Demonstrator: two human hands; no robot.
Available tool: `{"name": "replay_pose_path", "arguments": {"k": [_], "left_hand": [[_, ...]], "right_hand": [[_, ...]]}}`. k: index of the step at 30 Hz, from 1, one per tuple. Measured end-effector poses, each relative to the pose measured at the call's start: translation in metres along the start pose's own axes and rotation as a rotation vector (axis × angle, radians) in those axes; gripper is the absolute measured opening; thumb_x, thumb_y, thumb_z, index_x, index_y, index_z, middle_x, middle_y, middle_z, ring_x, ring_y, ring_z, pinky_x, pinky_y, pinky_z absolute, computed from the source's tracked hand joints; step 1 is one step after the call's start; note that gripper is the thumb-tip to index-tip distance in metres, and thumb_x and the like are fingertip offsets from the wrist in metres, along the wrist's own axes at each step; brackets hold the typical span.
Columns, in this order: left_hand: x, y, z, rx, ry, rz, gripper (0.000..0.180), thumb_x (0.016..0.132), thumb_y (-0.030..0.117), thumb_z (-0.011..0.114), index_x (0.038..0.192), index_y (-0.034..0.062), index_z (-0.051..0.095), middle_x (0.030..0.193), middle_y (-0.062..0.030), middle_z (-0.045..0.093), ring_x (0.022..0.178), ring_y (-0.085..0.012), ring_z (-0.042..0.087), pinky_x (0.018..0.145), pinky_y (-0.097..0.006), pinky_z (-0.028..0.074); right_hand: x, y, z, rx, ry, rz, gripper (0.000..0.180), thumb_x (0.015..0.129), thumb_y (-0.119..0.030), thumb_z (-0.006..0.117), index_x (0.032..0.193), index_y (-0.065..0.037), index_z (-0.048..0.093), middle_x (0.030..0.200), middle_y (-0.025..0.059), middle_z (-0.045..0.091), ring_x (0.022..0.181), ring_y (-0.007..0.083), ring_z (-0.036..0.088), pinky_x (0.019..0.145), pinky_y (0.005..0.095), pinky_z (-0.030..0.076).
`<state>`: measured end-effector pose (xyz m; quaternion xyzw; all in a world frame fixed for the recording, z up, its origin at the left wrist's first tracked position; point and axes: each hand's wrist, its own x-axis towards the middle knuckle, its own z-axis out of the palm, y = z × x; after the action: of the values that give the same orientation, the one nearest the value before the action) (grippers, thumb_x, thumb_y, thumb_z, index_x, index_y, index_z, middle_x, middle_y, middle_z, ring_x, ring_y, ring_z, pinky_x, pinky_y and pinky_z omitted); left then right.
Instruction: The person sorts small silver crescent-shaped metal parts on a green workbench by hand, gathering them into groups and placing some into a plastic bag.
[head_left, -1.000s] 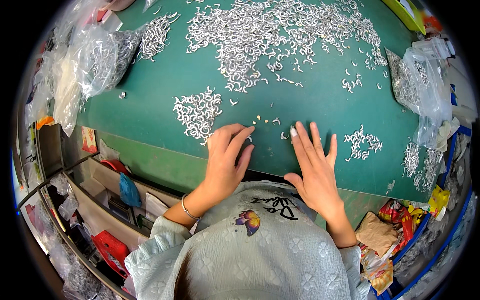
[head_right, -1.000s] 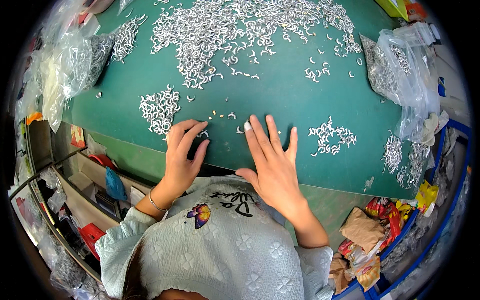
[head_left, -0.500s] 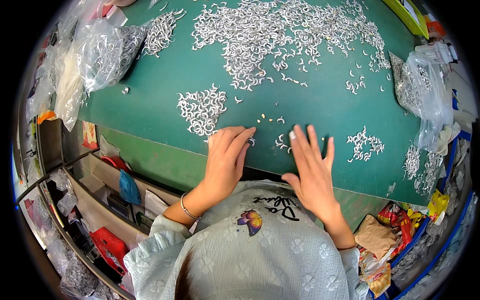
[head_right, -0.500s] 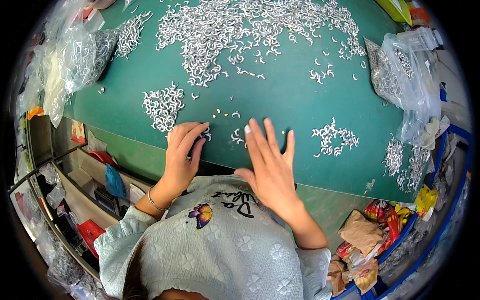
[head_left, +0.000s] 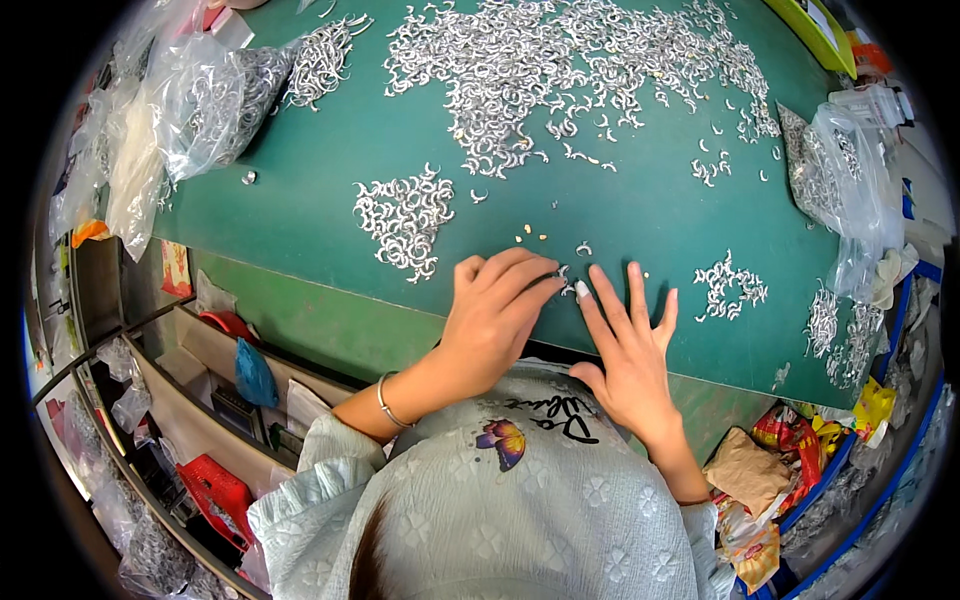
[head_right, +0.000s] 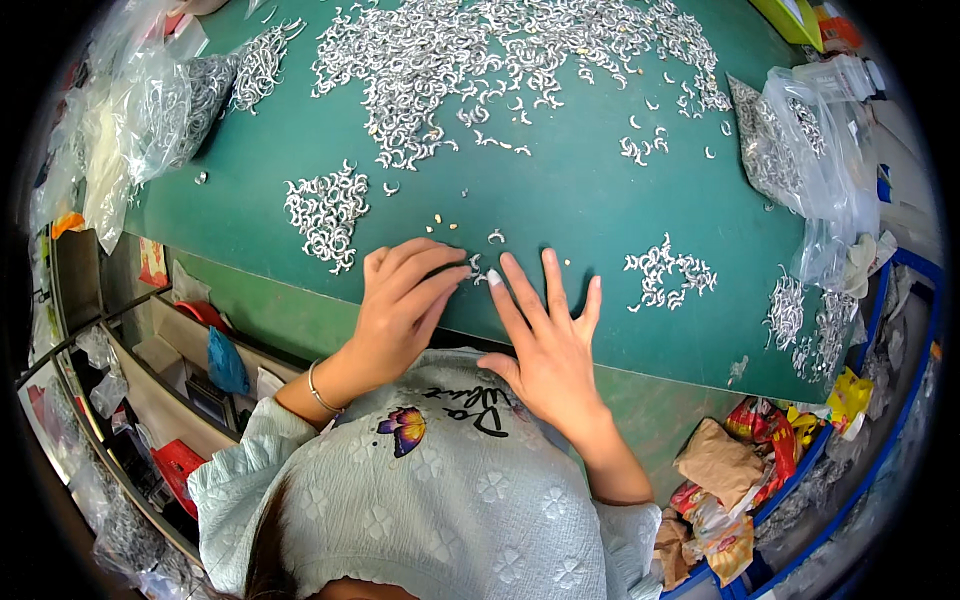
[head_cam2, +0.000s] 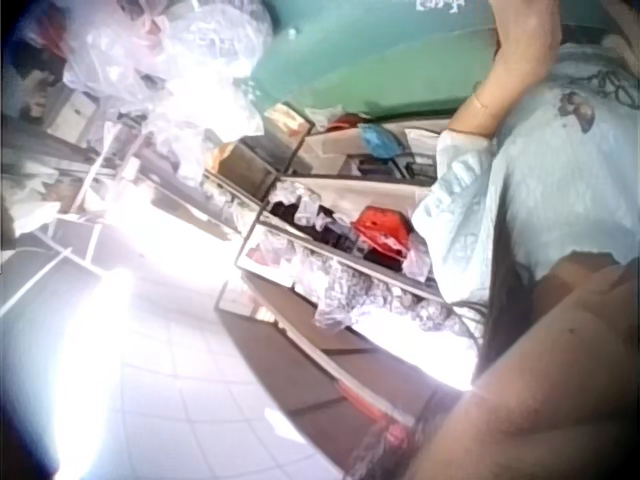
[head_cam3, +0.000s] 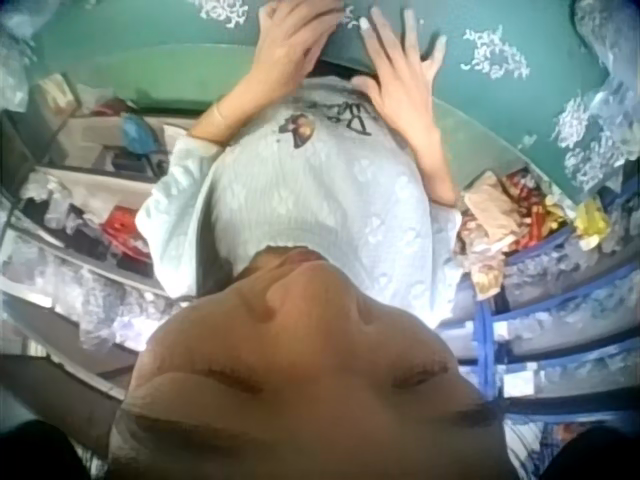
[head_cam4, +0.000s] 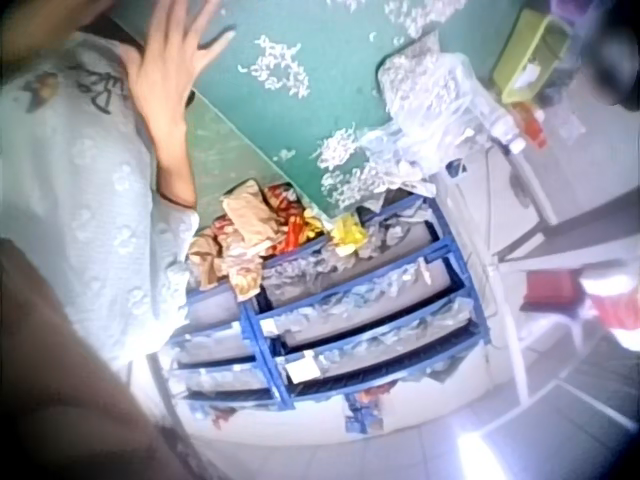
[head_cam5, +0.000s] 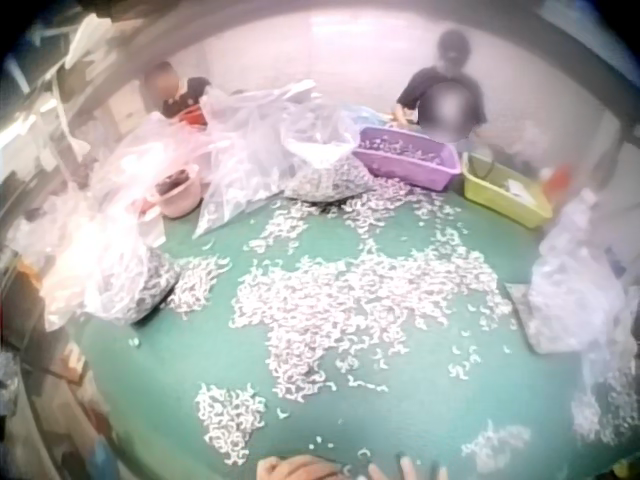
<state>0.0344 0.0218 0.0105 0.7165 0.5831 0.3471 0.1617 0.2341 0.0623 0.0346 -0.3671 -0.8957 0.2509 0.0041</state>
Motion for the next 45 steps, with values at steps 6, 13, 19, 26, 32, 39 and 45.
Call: {"name": "replay_pose_path", "arguments": {"k": [6,13,19,26,32,39,45], "left_hand": [[0.0,-0.003,-0.002,0.044,-0.006,-0.038,0.025,0.075,0.0,0.066,0.099,0.0042,0.064,0.108,-0.0075,0.059,0.103,-0.0257,0.054,0.079,-0.04,0.033],[-0.009,-0.002,-0.006,0.006,0.093,-0.116,0.025,0.073,-0.002,0.069,0.097,0.0049,0.064,0.105,-0.0059,0.06,0.101,-0.0245,0.056,0.08,-0.039,0.033],[-0.01,-0.003,-0.007,0.002,0.073,-0.104,0.025,0.074,-0.002,0.068,0.098,0.0046,0.064,0.106,-0.0056,0.061,0.101,-0.0237,0.056,0.08,-0.038,0.033],[-0.007,0.004,-0.003,-0.036,0.064,-0.113,0.026,0.073,-0.004,0.069,0.097,0.005,0.066,0.107,-0.0056,0.064,0.099,-0.0241,0.058,0.082,-0.037,0.034],[-0.02,-0.006,-0.008,-0.023,0.112,-0.137,0.027,0.075,-0.005,0.067,0.1,0.0037,0.064,0.111,-0.0067,0.062,0.103,-0.0241,0.056,0.08,-0.037,0.034],[-0.029,-0.008,-0.015,0.015,0.242,-0.246,0.035,0.073,-0.005,0.069,0.106,0.0034,0.064,0.11,-0.0082,0.06,0.103,-0.0272,0.055,0.084,-0.036,0.037],[-0.038,-0.008,-0.023,0.063,0.28,-0.329,0.041,0.07,-0.004,0.073,0.11,0.0034,0.063,0.109,-0.0097,0.059,0.101,-0.0275,0.054,0.084,-0.036,0.039]], "right_hand": [[-0.01,-0.007,0.005,0.033,-0.046,-0.027,0.08,0.069,-0.045,0.073,0.136,-0.009,0.048,0.153,0.0114,0.026,0.142,0.0403,0.016,0.102,0.0727,0.011],[-0.001,-0.009,0.008,-0.024,0.018,0.01,0.079,0.07,-0.045,0.071,0.138,-0.013,0.046,0.154,0.0129,0.024,0.142,0.0455,0.01,0.104,0.0716,0.005],[-0.011,-0.001,0.003,-0.104,-0.005,0.064,0.084,0.068,-0.052,0.07,0.137,-0.011,0.047,0.153,0.0028,0.029,0.143,0.0397,0.015,0.1,0.074,0.012],[-0.005,-0.001,0.011,-0.109,-0.024,-0.022,0.088,0.081,-0.073,0.037,0.141,-0.007,0.043,0.148,0.0044,0.038,0.143,0.0399,0.017,0.105,0.0694,-0.003],[-0.037,0.025,0.002,-0.251,0.1,0.236,0.089,0.081,-0.073,0.038,0.144,-0.01,0.038,0.15,0.0029,0.036,0.143,0.0385,0.016,0.105,0.0693,-0.002],[-0.024,0.02,0.009,-0.171,0.273,0.179,0.086,0.089,-0.063,0.042,0.147,-0.001,0.028,0.154,0.0172,0.023,0.142,0.0473,0.009,0.107,0.0669,-0.002],[0.026,-0.017,0.013,-0.063,0.035,0.034,0.091,0.072,-0.04,0.073,0.143,0.0,0.033,0.154,0.0126,0.024,0.144,0.0357,0.017,0.106,0.0688,0.008]]}}
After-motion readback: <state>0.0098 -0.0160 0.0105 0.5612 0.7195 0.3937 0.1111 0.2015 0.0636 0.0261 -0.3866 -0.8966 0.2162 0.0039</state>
